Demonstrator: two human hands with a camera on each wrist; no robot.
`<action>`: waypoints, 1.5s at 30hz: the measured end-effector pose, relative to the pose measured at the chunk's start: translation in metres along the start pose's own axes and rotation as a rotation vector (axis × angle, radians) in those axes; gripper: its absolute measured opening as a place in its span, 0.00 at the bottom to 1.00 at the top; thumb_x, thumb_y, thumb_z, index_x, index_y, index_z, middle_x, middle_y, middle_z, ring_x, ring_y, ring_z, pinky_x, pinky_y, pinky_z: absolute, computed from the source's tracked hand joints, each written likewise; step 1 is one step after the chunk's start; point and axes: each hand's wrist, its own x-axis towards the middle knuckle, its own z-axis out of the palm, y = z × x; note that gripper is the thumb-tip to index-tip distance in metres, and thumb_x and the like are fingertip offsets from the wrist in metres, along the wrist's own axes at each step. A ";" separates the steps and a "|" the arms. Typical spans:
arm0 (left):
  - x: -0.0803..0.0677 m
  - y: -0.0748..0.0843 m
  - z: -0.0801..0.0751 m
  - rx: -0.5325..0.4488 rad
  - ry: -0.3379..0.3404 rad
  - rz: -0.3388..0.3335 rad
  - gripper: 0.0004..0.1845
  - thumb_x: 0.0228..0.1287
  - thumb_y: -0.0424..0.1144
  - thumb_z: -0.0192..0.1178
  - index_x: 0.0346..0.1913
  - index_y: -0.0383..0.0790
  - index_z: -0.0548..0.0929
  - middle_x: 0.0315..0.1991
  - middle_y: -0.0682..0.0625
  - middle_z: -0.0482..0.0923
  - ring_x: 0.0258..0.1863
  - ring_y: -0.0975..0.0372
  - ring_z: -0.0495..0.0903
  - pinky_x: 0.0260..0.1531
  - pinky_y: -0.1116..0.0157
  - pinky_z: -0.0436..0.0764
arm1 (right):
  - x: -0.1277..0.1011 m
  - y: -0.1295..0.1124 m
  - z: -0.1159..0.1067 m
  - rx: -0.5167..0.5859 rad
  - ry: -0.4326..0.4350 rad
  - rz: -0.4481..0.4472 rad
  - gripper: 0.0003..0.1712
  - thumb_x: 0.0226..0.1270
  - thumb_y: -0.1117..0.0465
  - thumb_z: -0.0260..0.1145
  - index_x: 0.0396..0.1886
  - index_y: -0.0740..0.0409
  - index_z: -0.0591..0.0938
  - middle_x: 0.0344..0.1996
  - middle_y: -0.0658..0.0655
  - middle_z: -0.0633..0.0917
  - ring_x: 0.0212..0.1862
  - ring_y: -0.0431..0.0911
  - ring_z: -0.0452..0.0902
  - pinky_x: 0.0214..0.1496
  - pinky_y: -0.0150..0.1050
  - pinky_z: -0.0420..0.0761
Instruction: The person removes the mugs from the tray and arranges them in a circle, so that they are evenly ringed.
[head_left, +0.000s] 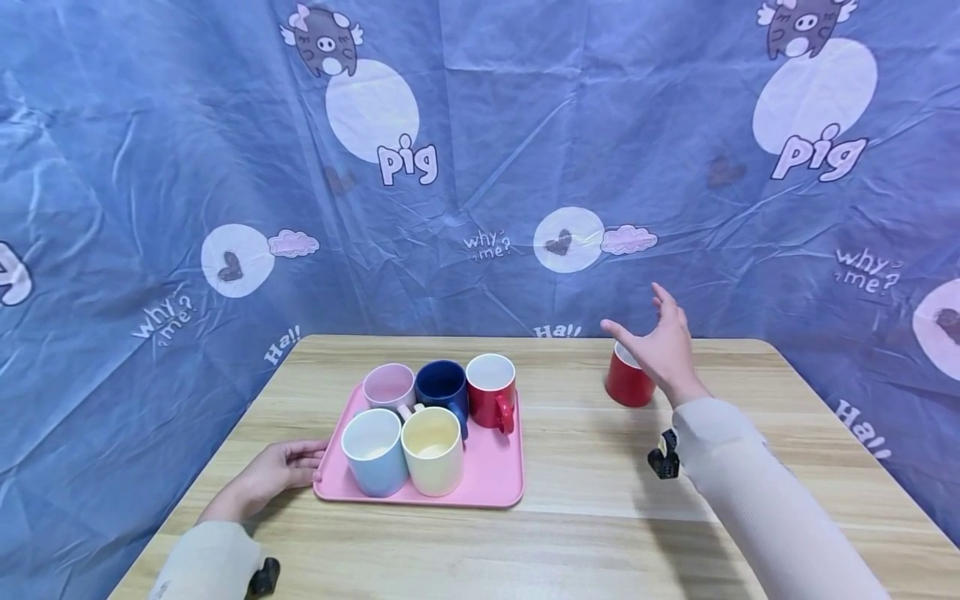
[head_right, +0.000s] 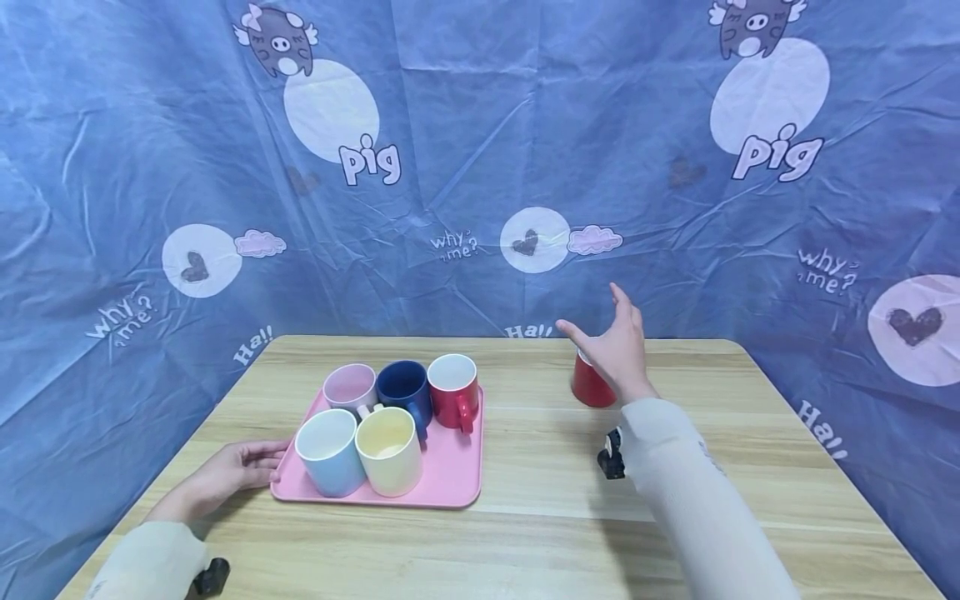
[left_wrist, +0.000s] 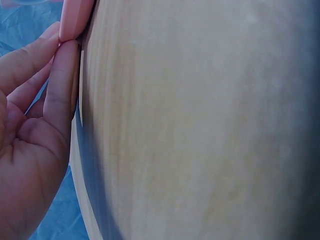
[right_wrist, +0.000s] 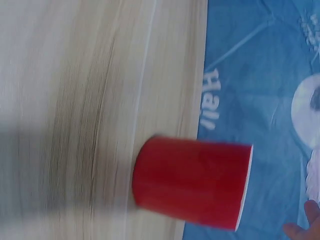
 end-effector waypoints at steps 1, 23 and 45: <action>0.000 0.000 0.000 0.000 0.000 -0.002 0.35 0.55 0.26 0.66 0.61 0.12 0.61 0.52 0.28 0.75 0.48 0.58 0.80 0.47 0.67 0.80 | 0.000 -0.002 0.002 0.001 -0.003 -0.009 0.60 0.50 0.36 0.72 0.76 0.52 0.51 0.66 0.68 0.63 0.64 0.62 0.59 0.61 0.62 0.63; 0.000 0.000 0.000 -0.001 0.007 -0.011 0.34 0.55 0.26 0.65 0.61 0.13 0.61 0.51 0.29 0.76 0.47 0.58 0.80 0.46 0.67 0.80 | -0.040 -0.051 0.058 0.098 -0.183 -0.138 0.58 0.48 0.44 0.77 0.75 0.49 0.55 0.62 0.66 0.66 0.61 0.60 0.64 0.58 0.59 0.70; -0.001 0.002 0.002 0.010 0.017 -0.017 0.34 0.55 0.25 0.65 0.61 0.13 0.61 0.51 0.29 0.76 0.47 0.57 0.80 0.46 0.68 0.80 | -0.100 -0.085 0.104 0.180 -0.395 -0.195 0.60 0.40 0.43 0.80 0.72 0.52 0.60 0.61 0.62 0.70 0.54 0.55 0.72 0.54 0.53 0.75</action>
